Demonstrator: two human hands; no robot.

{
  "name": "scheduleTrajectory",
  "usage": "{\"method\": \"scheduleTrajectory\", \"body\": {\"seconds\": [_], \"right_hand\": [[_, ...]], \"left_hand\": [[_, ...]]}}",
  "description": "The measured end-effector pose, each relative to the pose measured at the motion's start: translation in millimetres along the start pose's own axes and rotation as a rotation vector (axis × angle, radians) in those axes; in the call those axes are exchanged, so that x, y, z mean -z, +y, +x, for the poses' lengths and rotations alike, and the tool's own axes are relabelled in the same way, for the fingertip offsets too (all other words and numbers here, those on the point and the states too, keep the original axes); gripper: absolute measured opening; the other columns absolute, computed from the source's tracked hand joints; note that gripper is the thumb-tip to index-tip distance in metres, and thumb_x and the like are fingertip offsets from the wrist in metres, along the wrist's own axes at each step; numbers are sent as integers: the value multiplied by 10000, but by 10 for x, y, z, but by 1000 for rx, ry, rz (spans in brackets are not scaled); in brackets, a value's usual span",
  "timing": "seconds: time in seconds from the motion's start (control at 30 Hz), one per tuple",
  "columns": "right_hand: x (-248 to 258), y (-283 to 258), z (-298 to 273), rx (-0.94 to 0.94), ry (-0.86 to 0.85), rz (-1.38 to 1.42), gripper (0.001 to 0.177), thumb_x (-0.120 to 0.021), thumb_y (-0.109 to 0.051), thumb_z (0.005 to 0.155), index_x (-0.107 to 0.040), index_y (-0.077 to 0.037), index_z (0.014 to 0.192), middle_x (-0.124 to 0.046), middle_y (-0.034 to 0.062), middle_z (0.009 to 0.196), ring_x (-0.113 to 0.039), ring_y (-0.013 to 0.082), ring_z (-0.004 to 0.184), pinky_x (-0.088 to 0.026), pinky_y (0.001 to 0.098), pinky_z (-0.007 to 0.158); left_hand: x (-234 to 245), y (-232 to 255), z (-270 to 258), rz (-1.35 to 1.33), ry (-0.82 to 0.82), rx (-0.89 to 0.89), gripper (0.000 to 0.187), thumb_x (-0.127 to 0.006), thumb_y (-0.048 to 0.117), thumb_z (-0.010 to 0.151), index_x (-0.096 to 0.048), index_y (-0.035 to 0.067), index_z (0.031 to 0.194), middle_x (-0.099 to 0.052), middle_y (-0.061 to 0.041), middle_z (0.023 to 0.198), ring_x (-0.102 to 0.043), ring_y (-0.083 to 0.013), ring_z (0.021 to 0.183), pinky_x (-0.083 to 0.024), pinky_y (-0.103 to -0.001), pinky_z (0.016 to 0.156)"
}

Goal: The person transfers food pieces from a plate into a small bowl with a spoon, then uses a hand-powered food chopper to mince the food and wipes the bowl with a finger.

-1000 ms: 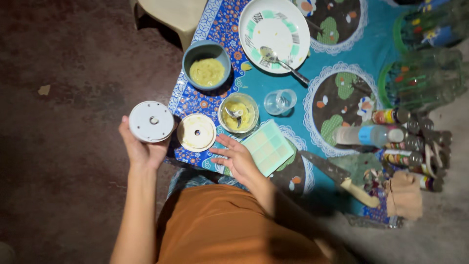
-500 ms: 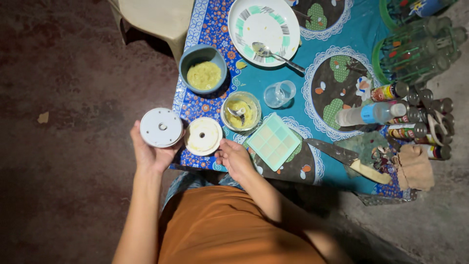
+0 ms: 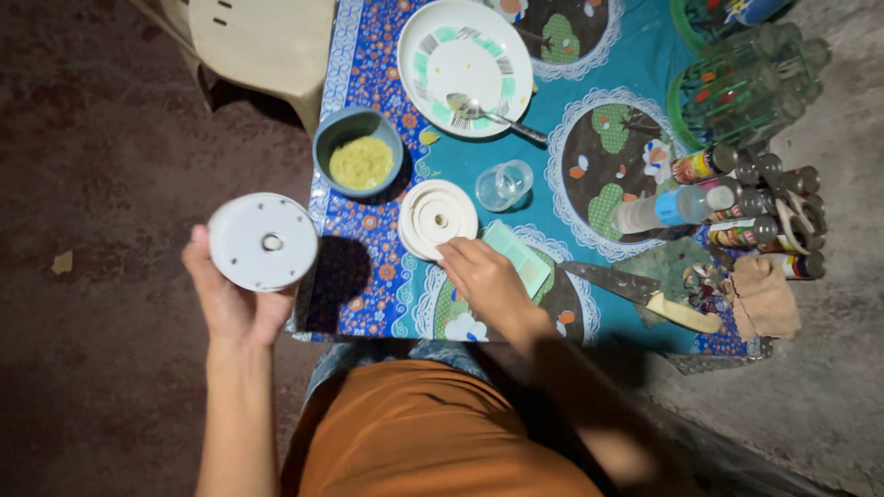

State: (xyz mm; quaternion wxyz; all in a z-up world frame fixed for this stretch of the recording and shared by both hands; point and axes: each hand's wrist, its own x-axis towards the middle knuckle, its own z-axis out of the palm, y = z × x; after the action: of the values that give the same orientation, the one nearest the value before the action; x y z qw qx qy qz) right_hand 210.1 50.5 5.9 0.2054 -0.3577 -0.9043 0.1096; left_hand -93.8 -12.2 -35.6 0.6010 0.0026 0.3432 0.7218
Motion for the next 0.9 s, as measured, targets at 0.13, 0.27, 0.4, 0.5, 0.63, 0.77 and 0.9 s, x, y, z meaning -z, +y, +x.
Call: {"method": "scheduleTrajectory", "body": {"seconds": [0.13, 0.27, 0.4, 0.5, 0.63, 0.77, 0.9], "right_hand": [[-146, 146, -42, -8, -86, -32, 221, -696, -74, 909, -686, 6, 1115, -676, 121, 1075, -657, 300, 941, -556, 397, 787], [-153, 186, -73, -38, -183, -45, 229, -690, -62, 888, -672, 6, 1106, -656, 111, 1042, -637, 303, 935, -553, 399, 780], [-133, 199, -49, -42, -279, -61, 365, -677, -16, 759, -662, 24, 1121, -643, 108, 1039, -632, 311, 956, -563, 389, 786], [-118, 197, -15, -86, -348, -82, 427, -703, -23, 743, -681, -5, 1169, -662, 98, 1091, -643, 307, 1014, -562, 380, 828], [91, 210, -17, -154, -57, 97, 355, -783, -156, 821, -715, -72, 1160, -664, 132, 1191, -681, 291, 990, -569, 360, 806], [417, 351, -63, -434, 20, 302, 309, -766, -124, 882, -731, -87, 1187, -697, 101, 1155, -728, 190, 845, -589, 283, 690], [580, 453, -124, -476, 91, 262, 266, -745, -80, 906, -745, -78, 1172, -717, 89, 1106, -704, 173, 810, -561, 274, 675]], "left_hand": [[-174, -110, -14, 26, -76, 20, 601, -576, 591, 968, -642, 94, 1299, -688, -70, 1250, -665, -238, 1155, -552, -438, 1012], [-307, -165, -44, 57, -57, 55, 626, -575, 597, 940, -644, 83, 1289, -695, -78, 1234, -670, -238, 1135, -554, -432, 994], [-350, -230, -37, 86, -64, 50, 626, -561, 600, 946, -650, 79, 1280, -697, -81, 1227, -664, -239, 1136, -549, -427, 987], [-336, -301, 8, 128, -100, 39, 657, -560, 589, 970, -594, 46, 1337, -677, -99, 1249, -650, -243, 1150, -540, -422, 984], [-521, -523, 172, 486, -84, -225, 761, -736, 449, 887, -402, 26, 1425, -590, -143, 1299, -639, -247, 1146, -544, -422, 1000], [-949, -933, 201, 1073, -198, -672, 1163, -966, 271, 655, -228, -38, 1499, -497, -238, 1361, -587, -352, 1190, -488, -448, 1018], [-1107, -1192, 256, 1352, -443, -863, 1186, -1003, 249, 598, -273, -34, 1489, -547, -244, 1327, -566, -430, 1188, -474, -487, 1030]]}}
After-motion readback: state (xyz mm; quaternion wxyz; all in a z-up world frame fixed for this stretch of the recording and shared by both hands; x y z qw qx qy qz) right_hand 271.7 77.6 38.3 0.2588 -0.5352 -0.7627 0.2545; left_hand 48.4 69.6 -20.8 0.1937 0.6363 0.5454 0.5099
